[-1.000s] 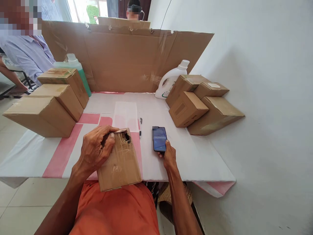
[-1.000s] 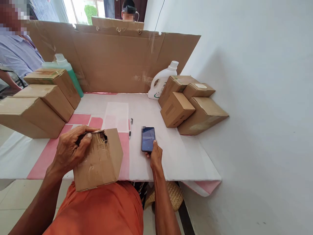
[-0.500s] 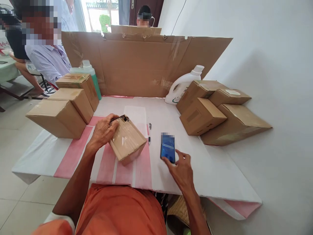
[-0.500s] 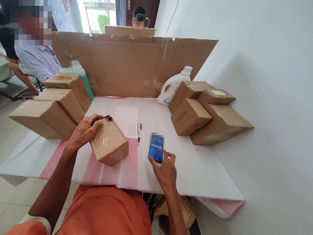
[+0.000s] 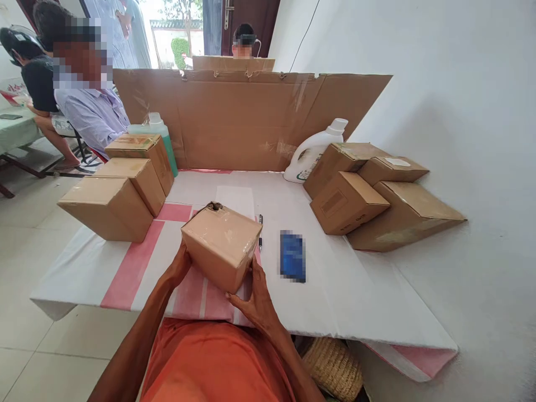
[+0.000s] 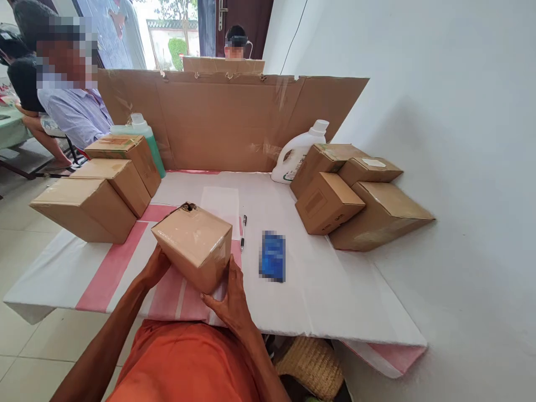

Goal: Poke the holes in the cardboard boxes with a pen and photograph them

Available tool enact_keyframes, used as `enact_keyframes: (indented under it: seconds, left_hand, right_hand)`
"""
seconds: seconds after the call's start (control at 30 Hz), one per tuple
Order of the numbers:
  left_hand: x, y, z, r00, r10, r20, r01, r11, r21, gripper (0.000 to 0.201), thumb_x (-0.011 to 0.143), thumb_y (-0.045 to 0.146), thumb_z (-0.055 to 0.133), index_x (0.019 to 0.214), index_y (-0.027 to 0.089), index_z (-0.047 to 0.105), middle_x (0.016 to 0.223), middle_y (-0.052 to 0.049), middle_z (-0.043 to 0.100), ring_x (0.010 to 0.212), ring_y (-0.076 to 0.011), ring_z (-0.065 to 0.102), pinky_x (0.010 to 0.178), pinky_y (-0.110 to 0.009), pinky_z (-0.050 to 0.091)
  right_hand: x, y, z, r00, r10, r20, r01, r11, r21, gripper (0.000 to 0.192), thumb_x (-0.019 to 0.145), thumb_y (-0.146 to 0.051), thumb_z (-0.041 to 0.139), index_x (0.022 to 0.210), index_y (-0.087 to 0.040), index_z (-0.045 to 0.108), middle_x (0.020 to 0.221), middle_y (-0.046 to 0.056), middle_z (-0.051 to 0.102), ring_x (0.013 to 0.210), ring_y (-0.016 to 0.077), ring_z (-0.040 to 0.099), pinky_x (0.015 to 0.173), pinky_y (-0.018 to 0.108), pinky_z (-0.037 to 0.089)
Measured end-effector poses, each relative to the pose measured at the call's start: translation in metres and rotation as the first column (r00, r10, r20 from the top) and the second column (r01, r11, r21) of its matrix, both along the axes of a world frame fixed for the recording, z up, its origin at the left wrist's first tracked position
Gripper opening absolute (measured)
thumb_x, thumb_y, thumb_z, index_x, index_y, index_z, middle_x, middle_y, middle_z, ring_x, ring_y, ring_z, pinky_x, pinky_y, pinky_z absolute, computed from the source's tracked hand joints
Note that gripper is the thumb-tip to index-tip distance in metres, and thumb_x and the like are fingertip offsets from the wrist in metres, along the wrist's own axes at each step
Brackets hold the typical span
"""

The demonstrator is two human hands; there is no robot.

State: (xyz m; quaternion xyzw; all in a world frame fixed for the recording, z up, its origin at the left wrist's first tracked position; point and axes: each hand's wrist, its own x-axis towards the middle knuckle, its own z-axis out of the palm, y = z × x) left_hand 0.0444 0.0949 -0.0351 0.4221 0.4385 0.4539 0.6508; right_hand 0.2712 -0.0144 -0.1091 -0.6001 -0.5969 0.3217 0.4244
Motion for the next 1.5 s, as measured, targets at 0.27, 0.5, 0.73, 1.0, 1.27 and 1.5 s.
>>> enact_keyframes:
  seconds: [0.27,0.5,0.73,1.0,1.27,1.5]
  left_hand:
    - [-0.055,-0.066,0.056,0.903,-0.257,-0.344,0.282,0.959,0.022,0.085,0.102,0.087,0.032,0.155,0.029,0.066,0.132,-0.016,0.076,0.102,-0.0294,0.072,0.091,-0.046,0.062]
    - [-0.051,-0.090,0.076,0.902,-0.040,-0.430,0.154,0.960,0.234,0.079,0.108,0.078,0.030,0.158,0.027,0.063,0.131,-0.017,0.069,0.085,-0.0210,0.063,0.076,-0.036,0.057]
    - [-0.026,-0.042,0.072,0.857,0.262,-0.444,-0.022,0.879,0.477,0.076,0.107,0.077,0.034,0.151,0.025,0.065,0.131,-0.014,0.069,0.100,-0.0237,0.066,0.091,-0.040,0.055]
    - [0.014,0.009,0.027,0.936,0.248,-0.251,-0.141,0.915,0.379,0.087,0.094,0.078,0.066,0.159,0.023,0.048,0.158,-0.020,0.056,0.145,-0.0363,0.055,0.119,-0.052,0.048]
    - [-0.036,-0.054,-0.009,0.751,0.626,-0.212,-0.486,0.741,0.463,0.077,0.092,0.079,0.066,0.143,0.021,0.067,0.131,-0.015,0.074,0.130,-0.0351,0.065,0.115,-0.048,0.051]
    - [-0.177,-0.054,0.001,0.408,0.908,-0.100,-0.770,0.400,0.497,0.087,0.089,0.094,0.049,0.120,0.017,0.074,0.115,-0.013,0.078,0.128,-0.0351,0.064,0.114,-0.048,0.050]
  right_hand:
    - [0.020,-0.030,0.098,0.974,0.118,-0.195,-0.149,0.978,-0.148,0.080,0.102,-0.080,0.048,0.159,-0.025,0.061,0.128,0.014,0.075,0.106,0.0304,0.070,0.093,0.046,0.061]
    - [0.012,-0.026,0.135,0.987,0.109,-0.116,-0.119,0.989,-0.082,0.057,0.098,-0.075,0.065,0.115,-0.021,0.076,0.090,0.006,0.072,0.077,0.0229,0.065,0.068,0.034,0.056]
    - [0.015,0.039,0.125,0.970,-0.030,-0.240,0.045,0.997,0.058,0.062,0.098,-0.073,0.063,0.137,-0.025,0.069,0.117,0.010,0.070,0.102,0.0262,0.069,0.080,0.038,0.059]
    - [0.000,0.092,0.061,0.969,0.075,-0.234,-0.114,0.980,-0.160,0.077,0.084,-0.068,0.078,0.144,-0.023,0.059,0.144,0.017,0.068,0.125,0.0348,0.071,0.100,0.052,0.062]
    - [-0.052,0.064,0.020,0.939,0.341,0.037,-0.342,0.940,0.009,0.044,0.096,-0.044,0.073,0.133,-0.022,0.070,0.130,0.018,0.074,0.122,0.0398,0.071,0.103,0.057,0.061]
    - [-0.202,0.086,0.053,0.722,0.670,0.171,-0.668,0.740,-0.078,0.077,0.097,-0.021,0.065,0.168,-0.010,0.036,0.157,0.027,0.055,0.146,0.0382,0.058,0.124,0.056,0.048]
